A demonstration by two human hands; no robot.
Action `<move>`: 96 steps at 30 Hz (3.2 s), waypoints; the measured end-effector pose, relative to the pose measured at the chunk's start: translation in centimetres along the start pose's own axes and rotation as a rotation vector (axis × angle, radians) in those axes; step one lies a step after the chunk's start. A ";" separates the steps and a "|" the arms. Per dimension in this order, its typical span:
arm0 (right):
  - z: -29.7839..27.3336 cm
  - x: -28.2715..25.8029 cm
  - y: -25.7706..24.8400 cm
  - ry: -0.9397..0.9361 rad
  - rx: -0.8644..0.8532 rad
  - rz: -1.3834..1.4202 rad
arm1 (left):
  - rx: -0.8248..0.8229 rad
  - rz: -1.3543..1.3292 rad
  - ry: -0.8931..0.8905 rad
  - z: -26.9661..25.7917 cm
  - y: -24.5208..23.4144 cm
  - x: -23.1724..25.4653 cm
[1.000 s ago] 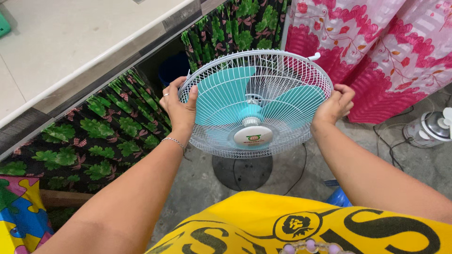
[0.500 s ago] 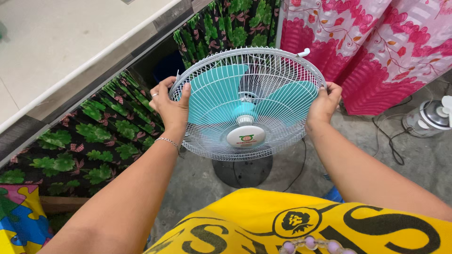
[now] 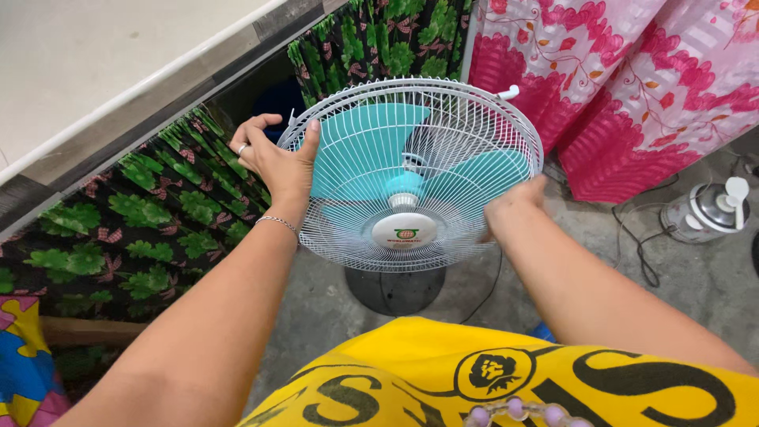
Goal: The person assembles a standing fan by attaching the front and rear wire cages to the fan head. They align and secure the cages around the blades, ensuring the fan is fully enclosed.
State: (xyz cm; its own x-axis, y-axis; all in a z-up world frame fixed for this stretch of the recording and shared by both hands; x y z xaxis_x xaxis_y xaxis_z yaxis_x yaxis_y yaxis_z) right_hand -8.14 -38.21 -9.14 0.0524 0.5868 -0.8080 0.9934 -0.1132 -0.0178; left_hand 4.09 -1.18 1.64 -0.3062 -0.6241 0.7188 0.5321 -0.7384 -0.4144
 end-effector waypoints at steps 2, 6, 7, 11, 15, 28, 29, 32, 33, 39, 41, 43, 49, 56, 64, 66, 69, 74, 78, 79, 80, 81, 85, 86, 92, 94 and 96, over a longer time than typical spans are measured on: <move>-0.6 1.0 -0.6 0.243 -0.198 0.136 | 0.024 -0.002 0.016 -0.3 -0.1 0.8; -1.1 4.7 -2.9 0.742 -0.633 0.316 | -0.007 0.005 0.035 -0.5 -0.9 1.2; -1.0 5.9 -3.6 0.826 -0.644 0.305 | -0.014 -0.002 0.028 -0.8 -1.0 1.3; -0.7 11.9 -4.7 1.183 -0.321 0.259 | -0.022 -0.012 0.089 -0.9 -1.1 0.8; -0.1 16.1 -5.5 1.155 -0.260 0.331 | -0.117 0.009 0.133 0.2 -1.5 0.7; -10.7 18.3 -6.6 0.771 -0.270 0.404 | -0.433 -0.069 0.144 2.2 -2.2 -0.8; -11.1 18.8 -6.1 0.751 -0.274 0.373 | -0.454 -0.081 0.161 2.5 -2.2 -0.9; -11.8 21.0 -4.6 0.771 -0.236 0.432 | -0.540 -0.116 0.077 3.7 -2.0 -1.1; -11.8 21.9 -4.3 0.770 -0.283 0.516 | -0.533 -0.126 0.069 4.1 -2.0 -1.0; -8.3 28.4 -4.0 0.800 -0.182 0.612 | -0.579 -0.177 -0.013 5.5 -2.0 -1.7; -8.1 29.7 -3.7 0.848 -0.168 0.638 | -0.569 -0.183 -0.013 5.8 -1.6 -2.2; -9.3 28.9 -3.0 0.803 -0.187 0.552 | -0.588 -0.155 0.002 6.2 -1.5 -2.8; -17.4 22.7 -1.2 0.778 -0.294 0.696 | -0.763 -0.233 0.037 7.2 -2.4 -2.9; -19.8 21.1 -2.3 0.821 -0.154 0.598 | -0.841 -0.418 0.185 7.8 -2.0 -1.1; -18.9 20.0 -1.6 0.775 -0.334 0.640 | -0.704 -0.303 0.633 8.1 -4.7 2.5; -19.1 19.7 -1.7 0.790 -0.334 0.632 | -0.828 -0.418 0.605 8.1 -4.9 3.5; -19.6 18.9 -1.8 0.793 -0.335 0.600 | -0.892 -0.324 0.563 7.2 -4.9 5.0; -20.5 18.7 -2.1 0.783 -0.313 0.584 | -0.682 -0.281 0.741 5.5 -5.4 6.4; -20.8 17.9 -2.5 0.773 -0.354 0.558 | -0.760 -0.445 0.657 5.3 -4.8 7.0; -20.9 17.6 -2.8 0.775 -0.356 0.524 | -0.788 -0.458 0.625 5.3 -4.6 7.2; -20.9 17.5 -3.0 0.777 -0.357 0.490 | -0.816 -0.472 0.591 5.2 -4.3 7.4; -21.0 17.5 -3.0 0.771 -0.349 0.488 | -0.774 -0.477 0.611 5.4 -4.2 7.6; -20.3 18.1 -2.8 0.773 -0.322 0.537 | -0.725 -0.504 0.609 6.7 -3.4 8.6; -20.0 18.4 -2.6 0.780 -0.321 0.559 | -0.737 -0.510 0.587 7.2 -3.2 8.8; -18.6 19.8 -1.6 0.722 -0.326 0.618 | -0.884 -0.406 0.569 9.0 -2.5 10.0; -18.4 19.7 -1.3 0.728 -0.328 0.654 | -0.925 -0.443 0.565 9.2 -2.6 10.2; -18.6 19.6 -1.3 0.734 -0.327 0.648 | -0.926 -0.448 0.631 9.5 -2.6 10.4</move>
State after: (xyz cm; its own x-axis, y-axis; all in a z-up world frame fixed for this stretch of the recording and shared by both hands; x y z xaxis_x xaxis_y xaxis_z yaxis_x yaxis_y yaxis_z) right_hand -6.55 -11.67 -14.02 0.5276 0.8483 -0.0449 0.7261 -0.4228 0.5423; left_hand 7.01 -3.35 15.49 -0.7878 -0.0898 0.6094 -0.4090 -0.6634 -0.6266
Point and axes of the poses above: each hand's wrist, its own z-axis towards the middle knuckle, its own y-axis out of the palm, x = y × z, the point moved 2 cm from there along z, towards the middle knuckle, and after that the axes turned 6 degrees about z, right-handed, at the moved point
